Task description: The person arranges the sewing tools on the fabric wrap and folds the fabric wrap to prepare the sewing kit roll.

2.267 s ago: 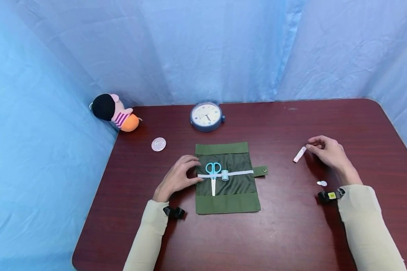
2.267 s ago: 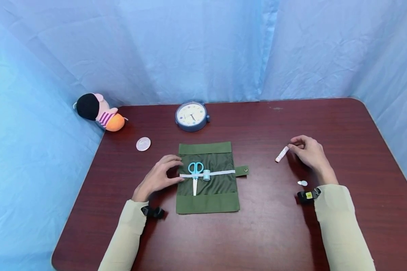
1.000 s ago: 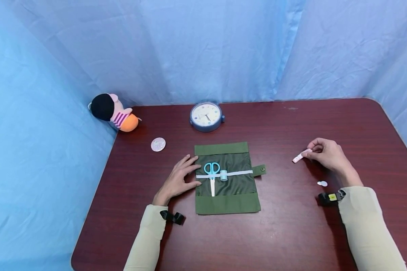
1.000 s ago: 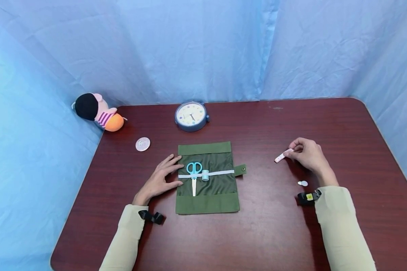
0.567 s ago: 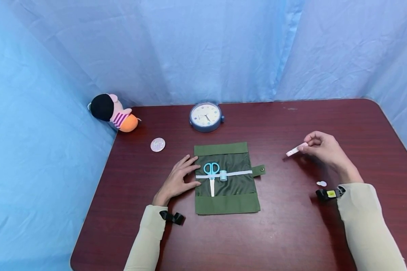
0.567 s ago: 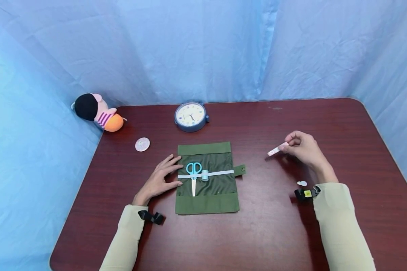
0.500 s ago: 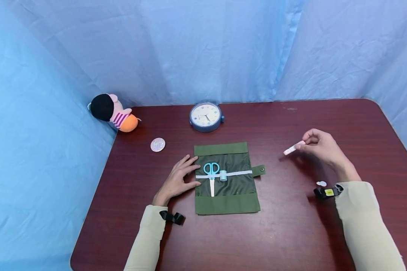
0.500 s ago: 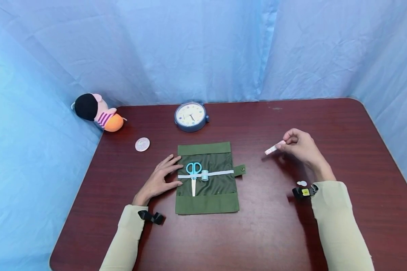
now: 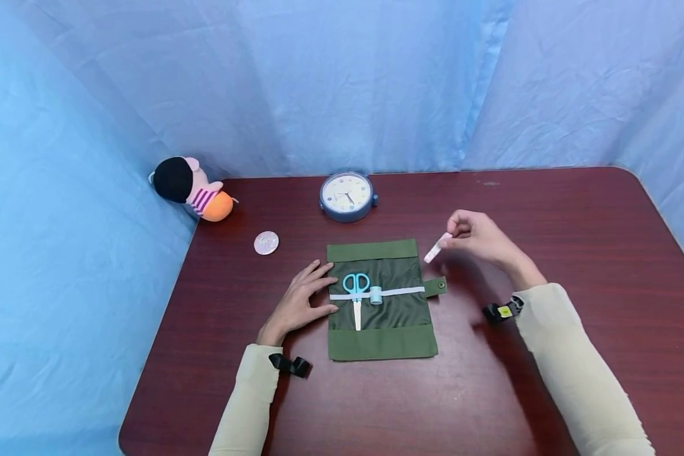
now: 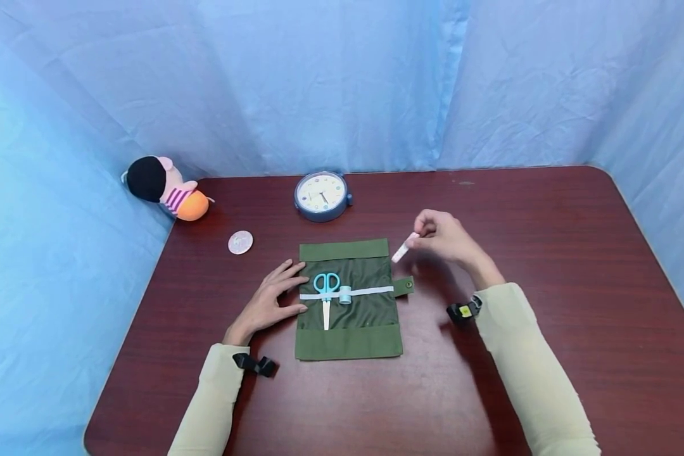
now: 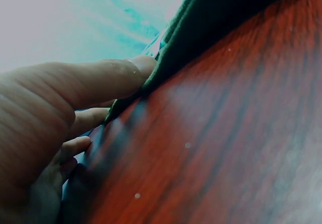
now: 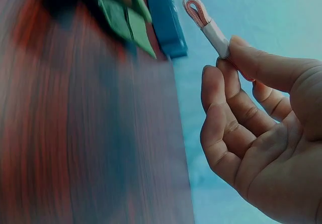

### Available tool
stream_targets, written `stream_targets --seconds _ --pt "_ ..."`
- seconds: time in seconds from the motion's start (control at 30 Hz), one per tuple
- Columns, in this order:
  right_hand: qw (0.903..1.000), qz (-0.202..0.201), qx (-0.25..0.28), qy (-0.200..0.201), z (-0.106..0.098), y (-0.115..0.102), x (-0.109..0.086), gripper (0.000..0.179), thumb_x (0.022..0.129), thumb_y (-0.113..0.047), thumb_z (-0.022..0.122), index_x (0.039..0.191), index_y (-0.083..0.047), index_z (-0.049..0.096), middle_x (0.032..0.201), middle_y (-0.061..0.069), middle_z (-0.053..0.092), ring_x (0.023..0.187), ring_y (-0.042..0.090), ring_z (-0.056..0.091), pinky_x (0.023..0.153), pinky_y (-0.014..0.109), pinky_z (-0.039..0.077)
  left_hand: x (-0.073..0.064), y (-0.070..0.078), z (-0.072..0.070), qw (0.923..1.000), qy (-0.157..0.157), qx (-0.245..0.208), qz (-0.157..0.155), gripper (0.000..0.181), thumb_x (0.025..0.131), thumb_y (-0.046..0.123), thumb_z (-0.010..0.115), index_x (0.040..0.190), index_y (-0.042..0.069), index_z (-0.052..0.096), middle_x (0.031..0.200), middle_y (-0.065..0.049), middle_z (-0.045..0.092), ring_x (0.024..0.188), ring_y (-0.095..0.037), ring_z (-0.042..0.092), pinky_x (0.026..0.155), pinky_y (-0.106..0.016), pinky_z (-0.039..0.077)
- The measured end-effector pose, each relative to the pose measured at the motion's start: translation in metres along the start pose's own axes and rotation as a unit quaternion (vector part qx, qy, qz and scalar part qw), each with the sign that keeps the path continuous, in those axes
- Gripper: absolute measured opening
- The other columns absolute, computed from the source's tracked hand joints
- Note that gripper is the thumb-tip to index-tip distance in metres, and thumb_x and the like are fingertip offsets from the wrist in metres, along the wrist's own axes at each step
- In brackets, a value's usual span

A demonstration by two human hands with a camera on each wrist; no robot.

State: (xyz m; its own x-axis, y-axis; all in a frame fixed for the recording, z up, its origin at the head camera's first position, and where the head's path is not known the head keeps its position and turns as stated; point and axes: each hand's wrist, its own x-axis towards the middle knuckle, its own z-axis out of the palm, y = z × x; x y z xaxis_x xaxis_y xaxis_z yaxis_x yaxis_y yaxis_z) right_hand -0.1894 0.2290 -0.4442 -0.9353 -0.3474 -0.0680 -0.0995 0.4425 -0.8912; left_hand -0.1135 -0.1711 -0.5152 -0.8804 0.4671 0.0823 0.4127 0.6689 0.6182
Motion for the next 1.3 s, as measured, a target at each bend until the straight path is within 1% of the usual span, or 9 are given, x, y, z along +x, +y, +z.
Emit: stream_targets --seconds 0.1,0.23,0.4,0.6,0.73,0.87,1.03,1.13,1.3 --pt "0.9998 0.000 0.002 -0.021 0.013 -0.006 0.009 0.024 0.087 -0.004 0.075 0.093 0.004 0.052 0.075 0.001 0.062 0.070 0.006 0.061 0.066 0.022 0.050 0.000 0.000 0.001 1.0000 0.001 -0.002 0.002 0.055 0.082 0.029 0.082 0.130 0.010 0.067 0.157 -0.007 0.047 0.154 -0.032 0.028 0.124 -0.057 0.022" --pt "0.9988 -0.001 -0.007 -0.049 0.029 -0.010 0.020 0.024 0.087 -0.004 0.075 0.090 0.002 0.052 0.076 0.006 0.064 0.068 0.005 0.060 0.066 0.022 0.049 0.000 -0.001 0.001 1.0000 0.004 -0.002 0.004 0.054 0.081 0.028 0.083 0.130 0.010 0.067 0.157 -0.007 0.047 0.154 -0.033 0.029 0.123 -0.058 0.023" --pt "0.9966 0.008 -0.028 -0.078 0.047 -0.011 0.030 0.025 0.085 -0.004 0.077 0.088 0.000 0.052 0.072 0.003 0.061 0.065 0.005 0.054 0.065 0.023 0.046 0.000 -0.001 0.001 1.0000 0.004 -0.004 0.002 0.055 0.081 0.028 0.083 0.130 0.010 0.067 0.157 -0.008 0.047 0.154 -0.033 0.029 0.123 -0.058 0.022" --pt "0.9915 0.007 -0.071 -0.109 0.066 -0.011 0.036 0.025 0.085 -0.007 0.078 0.086 -0.004 0.053 0.070 0.002 0.062 0.064 0.011 0.053 0.064 0.026 0.043 0.000 -0.002 0.001 0.9999 0.008 0.000 0.007 0.054 0.081 0.028 0.083 0.129 0.010 0.067 0.156 -0.008 0.048 0.153 -0.034 0.030 0.123 -0.058 0.023" --pt "0.9885 0.005 -0.094 -0.118 0.074 -0.012 0.037 0.024 0.085 -0.007 0.078 0.085 -0.006 0.054 0.069 0.003 0.061 0.065 0.014 0.052 0.067 0.029 0.042 0.001 -0.003 0.002 0.9999 0.009 0.002 0.009 0.054 0.081 0.028 0.083 0.129 0.010 0.067 0.156 -0.008 0.047 0.153 -0.034 0.030 0.123 -0.058 0.023" --pt "0.9846 0.004 -0.128 -0.118 0.079 -0.012 0.038 0.024 0.084 -0.008 0.079 0.084 -0.009 0.054 0.067 -0.001 0.058 0.066 0.014 0.051 0.071 0.030 0.042 0.001 -0.003 0.002 0.9999 0.007 0.000 0.010 0.055 0.081 0.029 0.082 0.130 0.010 0.067 0.157 -0.007 0.047 0.154 -0.033 0.029 0.123 -0.058 0.023" --pt "0.9787 -0.014 -0.167 -0.119 0.084 -0.014 0.038 0.025 0.082 -0.009 0.081 0.082 -0.010 0.055 0.065 -0.003 0.056 0.066 0.013 0.051 0.073 0.030 0.043 0.001 -0.003 0.002 1.0000 0.003 0.001 0.007 0.055 0.082 0.030 0.082 0.131 0.011 0.066 0.157 -0.006 0.046 0.154 -0.031 0.028 0.124 -0.057 0.022" --pt "0.9762 -0.025 -0.175 -0.126 0.087 -0.016 0.038 0.027 0.081 -0.009 0.082 0.081 -0.010 0.055 0.064 -0.003 0.054 0.065 0.013 0.051 0.072 0.030 0.043 0.001 -0.003 0.002 1.0000 0.002 0.002 0.008 0.055 0.082 0.030 0.082 0.131 0.011 0.066 0.157 -0.007 0.046 0.154 -0.032 0.028 0.124 -0.057 0.022" --pt "0.9716 -0.035 -0.174 -0.156 0.091 -0.015 0.038 0.028 0.081 -0.009 0.082 0.080 -0.010 0.054 0.065 -0.003 0.054 0.064 0.011 0.050 0.069 0.028 0.042 0.001 -0.004 0.002 1.0000 0.004 -0.001 0.009 0.055 0.082 0.029 0.082 0.131 0.011 0.066 0.157 -0.007 0.047 0.154 -0.033 0.028 0.123 -0.058 0.023"
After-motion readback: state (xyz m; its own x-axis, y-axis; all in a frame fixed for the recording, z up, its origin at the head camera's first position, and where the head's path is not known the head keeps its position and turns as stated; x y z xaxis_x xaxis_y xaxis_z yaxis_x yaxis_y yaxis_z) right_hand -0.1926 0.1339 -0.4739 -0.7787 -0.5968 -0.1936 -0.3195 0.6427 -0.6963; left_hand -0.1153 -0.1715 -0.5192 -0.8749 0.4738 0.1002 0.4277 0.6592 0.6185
